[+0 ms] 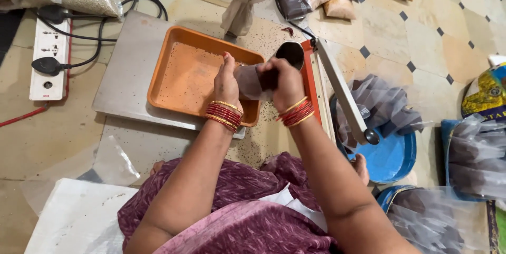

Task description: Filling small plastic bags with dark powder using a scoop and then sealing them with a heat sealer.

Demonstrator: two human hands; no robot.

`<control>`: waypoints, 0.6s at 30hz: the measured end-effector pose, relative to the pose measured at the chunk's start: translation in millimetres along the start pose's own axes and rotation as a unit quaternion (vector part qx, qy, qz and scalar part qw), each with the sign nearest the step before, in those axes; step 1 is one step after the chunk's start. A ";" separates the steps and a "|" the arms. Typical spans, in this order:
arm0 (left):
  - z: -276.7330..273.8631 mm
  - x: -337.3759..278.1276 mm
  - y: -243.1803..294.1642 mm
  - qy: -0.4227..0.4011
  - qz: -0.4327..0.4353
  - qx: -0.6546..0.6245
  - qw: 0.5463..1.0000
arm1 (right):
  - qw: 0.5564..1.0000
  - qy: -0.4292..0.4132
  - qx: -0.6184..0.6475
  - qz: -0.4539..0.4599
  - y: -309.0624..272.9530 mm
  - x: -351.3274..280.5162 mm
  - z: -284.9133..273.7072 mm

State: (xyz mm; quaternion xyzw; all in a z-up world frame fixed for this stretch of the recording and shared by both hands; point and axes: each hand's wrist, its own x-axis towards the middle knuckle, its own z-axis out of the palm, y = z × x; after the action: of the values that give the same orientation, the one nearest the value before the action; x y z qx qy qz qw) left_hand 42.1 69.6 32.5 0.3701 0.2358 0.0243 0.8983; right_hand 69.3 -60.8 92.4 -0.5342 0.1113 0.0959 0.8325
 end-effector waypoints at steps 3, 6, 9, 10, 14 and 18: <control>-5.4 2.2 5.9 -0.012 0.012 -0.025 1.000 | 0.961 -0.033 -0.274 -0.018 3.6 -10.3 4.5; -6.2 0.8 18.0 0.009 0.000 0.009 1.000 | 0.909 -0.028 -0.415 0.026 -20.1 -35.4 12.5; -1.8 -12.4 32.2 0.008 0.096 0.123 0.988 | 0.904 -0.002 -0.426 -0.035 -36.4 -52.9 -6.5; 4.7 -28.3 47.8 -0.011 0.149 0.392 0.908 | 0.913 0.001 -0.403 -0.071 -38.2 -57.3 -20.0; -19.2 -16.4 25.7 -0.081 0.108 0.764 0.631 | 0.933 0.055 -0.350 -0.057 -19.0 -71.5 -81.2; 5.1 -52.8 16.4 -0.125 -0.014 0.783 0.610 | 0.942 0.058 -0.327 0.042 41.1 -67.3 -146.3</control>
State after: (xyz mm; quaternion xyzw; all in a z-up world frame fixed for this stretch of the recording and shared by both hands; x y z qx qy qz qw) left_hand -0.3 66.7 68.1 0.9283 0.0556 -0.2285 0.2879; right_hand -18.7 -179.9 16.9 -0.7767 0.1445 0.1304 0.5991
